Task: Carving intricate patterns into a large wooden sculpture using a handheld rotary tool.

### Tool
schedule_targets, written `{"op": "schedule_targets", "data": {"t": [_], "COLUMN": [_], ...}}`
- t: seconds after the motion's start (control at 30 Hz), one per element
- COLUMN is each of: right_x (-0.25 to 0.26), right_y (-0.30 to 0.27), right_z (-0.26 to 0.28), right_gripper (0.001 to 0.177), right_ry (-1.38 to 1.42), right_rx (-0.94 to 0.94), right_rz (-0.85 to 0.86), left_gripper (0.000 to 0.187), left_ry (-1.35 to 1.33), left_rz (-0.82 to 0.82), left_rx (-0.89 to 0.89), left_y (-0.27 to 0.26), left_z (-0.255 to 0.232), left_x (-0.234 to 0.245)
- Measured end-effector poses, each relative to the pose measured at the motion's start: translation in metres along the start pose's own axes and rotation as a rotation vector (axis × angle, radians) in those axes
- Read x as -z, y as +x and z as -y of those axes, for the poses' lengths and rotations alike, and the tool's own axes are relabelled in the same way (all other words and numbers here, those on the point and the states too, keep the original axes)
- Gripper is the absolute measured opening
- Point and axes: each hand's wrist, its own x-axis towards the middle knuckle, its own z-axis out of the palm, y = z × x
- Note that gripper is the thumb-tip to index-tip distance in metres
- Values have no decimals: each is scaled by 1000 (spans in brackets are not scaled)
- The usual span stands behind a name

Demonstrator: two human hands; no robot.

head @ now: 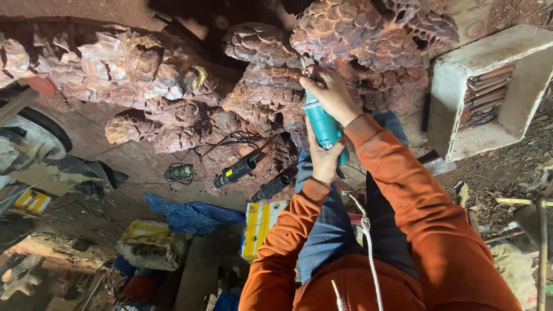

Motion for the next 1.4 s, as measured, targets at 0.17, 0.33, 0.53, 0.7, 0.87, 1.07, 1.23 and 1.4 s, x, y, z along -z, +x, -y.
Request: {"op": "schedule_targets", "data": {"t": [0.17,0.33,0.53,0.7,0.87,1.07,1.23,1.4], "right_x": [-3,-2,-1,-2,-2,1,-1,-12], "right_y": [5,5,5,1,0,-2,1,2], "right_z": [-9,-6,-2,-1,2,3,10,23], "right_gripper": [29,31,31,33,29,21,22,29], "right_ry": [-11,-45,-43,-10,57,97,80,-36], "right_rx": [-16,-14,9,7,36,181,241,265], "right_rz": [23,17,23,29,46,47,63,44], "left_gripper": [118,118,118,119,117,118,119,123], "left_ry": [1,-46,-50,-54,-23,11,0,-31], "left_rz": [-36,1,-19,-32,-27,-74,-90,-178], "left_rx": [-24,-3,-3,22,2,-7,-14,-51], "left_y": [3,3,0,-4,-10,-15,-16,-15], "left_z": [-4,-7,-4,-9,-7,-1,-4,15], "left_x": [-6,-4,-5,-3,-2,0,0,7]}}
